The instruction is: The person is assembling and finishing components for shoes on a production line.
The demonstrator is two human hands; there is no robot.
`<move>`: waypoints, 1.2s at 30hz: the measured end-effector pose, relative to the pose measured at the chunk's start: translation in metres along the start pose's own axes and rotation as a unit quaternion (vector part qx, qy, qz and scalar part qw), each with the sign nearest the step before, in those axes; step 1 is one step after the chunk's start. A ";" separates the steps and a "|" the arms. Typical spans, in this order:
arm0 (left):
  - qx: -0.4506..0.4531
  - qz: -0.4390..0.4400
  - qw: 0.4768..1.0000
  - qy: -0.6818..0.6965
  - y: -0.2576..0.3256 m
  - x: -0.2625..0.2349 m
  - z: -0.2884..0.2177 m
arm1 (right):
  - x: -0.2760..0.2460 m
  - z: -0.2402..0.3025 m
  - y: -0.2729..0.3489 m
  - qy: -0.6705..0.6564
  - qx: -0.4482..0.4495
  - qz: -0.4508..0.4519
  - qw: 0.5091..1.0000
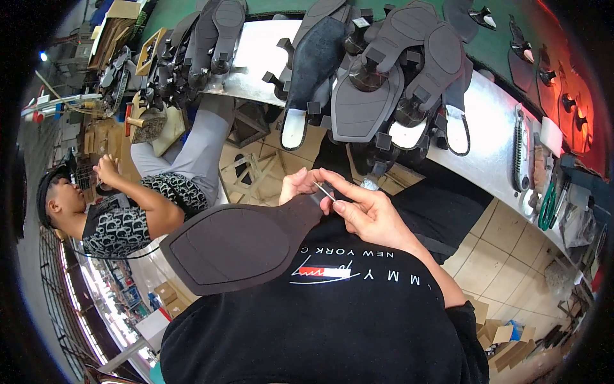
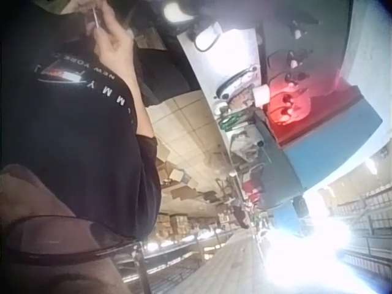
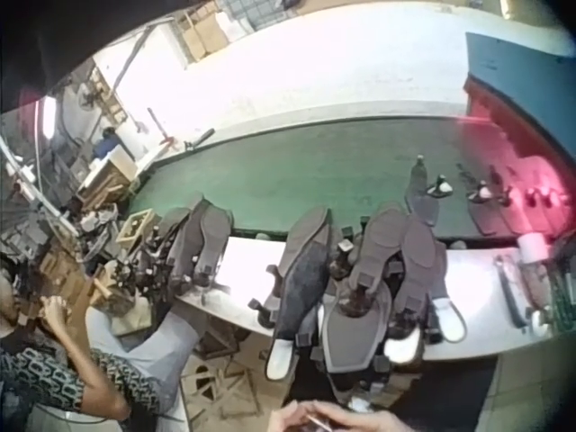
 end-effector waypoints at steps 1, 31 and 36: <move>0.000 0.000 1.000 0.001 0.002 0.004 0.001 | 0.001 0.001 0.001 0.000 0.001 0.000 1.000; -0.027 0.157 0.987 0.003 -0.018 -0.005 0.002 | -0.018 0.002 0.001 -0.061 0.048 0.022 0.997; 0.132 0.035 0.989 -0.059 -0.005 0.028 -0.012 | -0.024 -0.001 -0.003 -0.045 0.005 -0.053 0.998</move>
Point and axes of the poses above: each hand's wrist, its own y-axis away from the middle knuckle, its own x-axis out of the palm, z = x × y, the point moved 3 cm from there along -y, towards the middle knuckle, and after that the axes turned 6 degrees about -z, right-handed, at the moved point
